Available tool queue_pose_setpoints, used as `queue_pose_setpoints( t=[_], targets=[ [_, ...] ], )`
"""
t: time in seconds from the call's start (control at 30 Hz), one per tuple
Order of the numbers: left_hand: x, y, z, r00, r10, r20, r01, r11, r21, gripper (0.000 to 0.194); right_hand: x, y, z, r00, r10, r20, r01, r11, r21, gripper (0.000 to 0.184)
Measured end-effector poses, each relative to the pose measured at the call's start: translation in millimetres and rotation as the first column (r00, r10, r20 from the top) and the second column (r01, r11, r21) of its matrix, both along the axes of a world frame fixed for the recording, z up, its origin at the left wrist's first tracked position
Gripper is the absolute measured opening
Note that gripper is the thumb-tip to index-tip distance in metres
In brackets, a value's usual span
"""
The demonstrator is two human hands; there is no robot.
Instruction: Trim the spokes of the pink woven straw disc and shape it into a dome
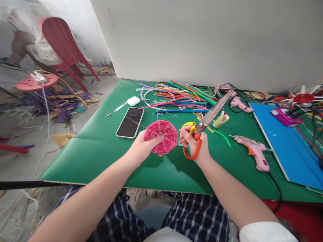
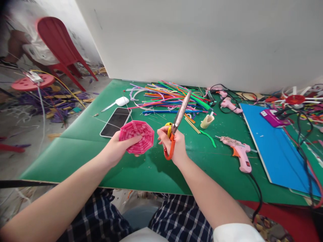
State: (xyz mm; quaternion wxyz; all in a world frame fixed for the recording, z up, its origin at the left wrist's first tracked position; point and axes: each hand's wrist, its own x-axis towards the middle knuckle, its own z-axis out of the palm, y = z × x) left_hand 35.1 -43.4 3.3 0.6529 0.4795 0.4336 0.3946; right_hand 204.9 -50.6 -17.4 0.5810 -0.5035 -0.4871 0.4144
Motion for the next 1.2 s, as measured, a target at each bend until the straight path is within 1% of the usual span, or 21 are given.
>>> queue_pose_setpoints(
  t=[0.07, 0.27, 0.43, 0.5, 0.57, 0.67, 0.73, 1.03, 1.2],
  targets=[
    [-1, 0, 0.1, 1.0, 0.0, 0.02, 0.0, 1.0, -0.019, 0.022, 1, -1, -0.2, 1.0, 0.001, 0.004, -0.001, 1.0, 0.012, 0.021],
    [-2, 0, -0.5, 0.998, -0.048, -0.033, 0.048, 0.999, -0.003, 0.022, 2, -3, -2.8, 0.995, 0.048, 0.086, -0.051, 0.998, 0.039, 0.02],
    [0, 0, -0.7, 0.999, -0.047, 0.001, 0.047, 0.999, -0.005, 0.023, 0, -7, 4.5, 0.987, 0.065, 0.148, -0.065, 0.998, -0.003, 0.019],
    [0, -1, -1.1, 0.999, -0.049, -0.009, 0.049, 0.998, 0.029, 0.023, -2, -8, 8.0, 0.984, 0.057, 0.166, -0.055, 0.998, -0.019, 0.02],
    [0, -2, -1.6, 0.998, -0.051, -0.046, 0.055, 0.994, 0.095, 0.025, -2, -8, 9.0, 0.983, 0.052, 0.174, -0.049, 0.999, -0.021, 0.021],
    [-2, -4, -2.0, 0.994, -0.041, -0.104, 0.061, 0.977, 0.204, 0.029, -3, -8, 6.4, 0.982, 0.042, 0.182, -0.042, 0.999, -0.004, 0.021],
    [-2, -4, -1.8, 0.99, -0.039, -0.137, 0.072, 0.966, 0.249, 0.03, -3, -7, 4.1, 0.983, 0.029, 0.183, -0.03, 1.0, 0.006, 0.021],
    [-1, -4, -4.6, 0.979, -0.022, -0.202, 0.102, 0.914, 0.394, 0.029, -5, -7, 1.8, 0.99, 0.006, 0.138, -0.011, 0.999, 0.034, 0.023],
    [-1, -4, -5.6, 0.981, -0.019, -0.193, 0.096, 0.912, 0.399, 0.029, -6, -6, 0.3, 0.991, -0.011, 0.135, 0.005, 0.999, 0.044, 0.024]
  ],
)
